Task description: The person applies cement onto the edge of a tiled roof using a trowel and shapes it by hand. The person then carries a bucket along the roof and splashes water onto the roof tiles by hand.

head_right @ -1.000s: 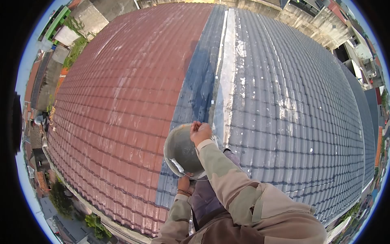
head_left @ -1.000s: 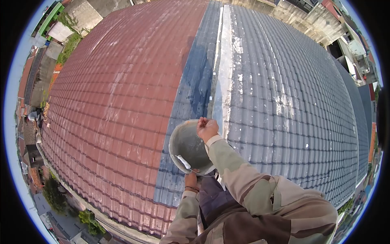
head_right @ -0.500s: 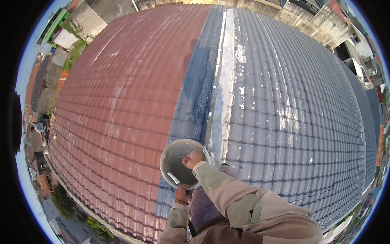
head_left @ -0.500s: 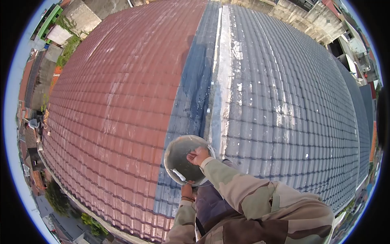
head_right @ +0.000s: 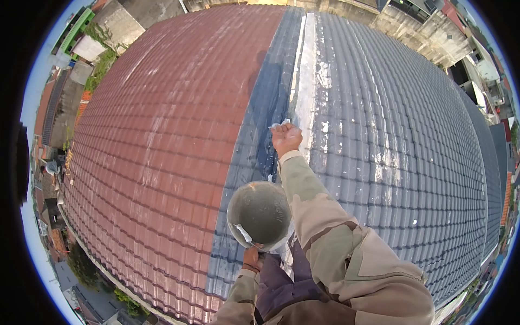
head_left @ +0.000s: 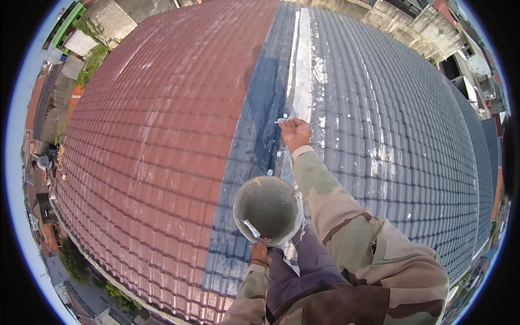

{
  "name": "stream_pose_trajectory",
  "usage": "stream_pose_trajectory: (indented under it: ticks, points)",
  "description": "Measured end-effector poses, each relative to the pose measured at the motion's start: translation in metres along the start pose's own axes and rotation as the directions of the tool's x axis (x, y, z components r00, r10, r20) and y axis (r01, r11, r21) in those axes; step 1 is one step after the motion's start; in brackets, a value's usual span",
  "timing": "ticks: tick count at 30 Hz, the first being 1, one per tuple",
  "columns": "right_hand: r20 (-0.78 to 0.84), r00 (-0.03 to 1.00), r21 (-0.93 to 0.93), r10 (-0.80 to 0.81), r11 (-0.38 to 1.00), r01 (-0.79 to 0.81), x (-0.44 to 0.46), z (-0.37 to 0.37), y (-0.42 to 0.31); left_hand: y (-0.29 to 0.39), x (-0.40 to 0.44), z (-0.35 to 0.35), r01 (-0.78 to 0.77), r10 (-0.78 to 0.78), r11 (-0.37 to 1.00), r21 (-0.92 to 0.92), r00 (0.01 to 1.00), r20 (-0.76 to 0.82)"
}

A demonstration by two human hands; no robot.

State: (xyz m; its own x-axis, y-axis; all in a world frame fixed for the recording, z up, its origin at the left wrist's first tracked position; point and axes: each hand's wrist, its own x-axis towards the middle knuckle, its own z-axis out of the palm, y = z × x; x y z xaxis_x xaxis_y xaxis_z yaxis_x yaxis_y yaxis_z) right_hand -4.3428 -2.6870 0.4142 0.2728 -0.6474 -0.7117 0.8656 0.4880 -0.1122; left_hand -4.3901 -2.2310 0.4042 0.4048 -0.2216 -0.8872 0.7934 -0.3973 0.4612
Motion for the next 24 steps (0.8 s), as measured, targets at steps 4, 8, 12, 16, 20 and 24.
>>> stream_pose_trajectory:
  ticks: [4, 8, 12, 16, 20, 24]
  points:
    - [0.015, 0.987, -0.171, -0.160, 0.972, 0.160, -0.023, 0.075, -0.036, 0.000, -0.002, 0.002, 0.024, -0.020, 0.992, 0.126, 0.999, -0.029]
    - [-0.102, 0.994, -0.337, 0.029, 0.940, -0.062, -0.103, 0.016, -0.014, 0.006, -0.004, 0.004, -0.004, 0.005, 0.983, 0.184, 1.000, -0.006]
    - [-0.556, 0.748, -0.150, 0.362, 0.842, -0.519, -0.132, -0.127, 0.052, 0.016, -0.009, 0.003, -0.082, 0.086, 0.807, 0.584, 0.996, 0.021]
    - [-0.757, 0.604, -0.072, 0.250, 0.886, -0.458, -0.123, -0.234, 0.099, -0.002, -0.005, -0.014, -0.184, 0.150, 0.801, 0.569, 0.983, 0.107]
    - [-0.703, 0.676, -0.022, 0.220, 0.944, -0.330, -0.123, -0.225, 0.097, -0.007, -0.007, -0.023, -0.374, 0.277, 0.499, 0.782, 0.924, 0.265]
    - [-0.438, 0.873, 0.190, 0.214, 0.971, -0.143, -0.038, -0.098, 0.043, -0.024, -0.004, -0.024, -0.424, 0.296, 0.573, 0.702, 0.905, 0.305]
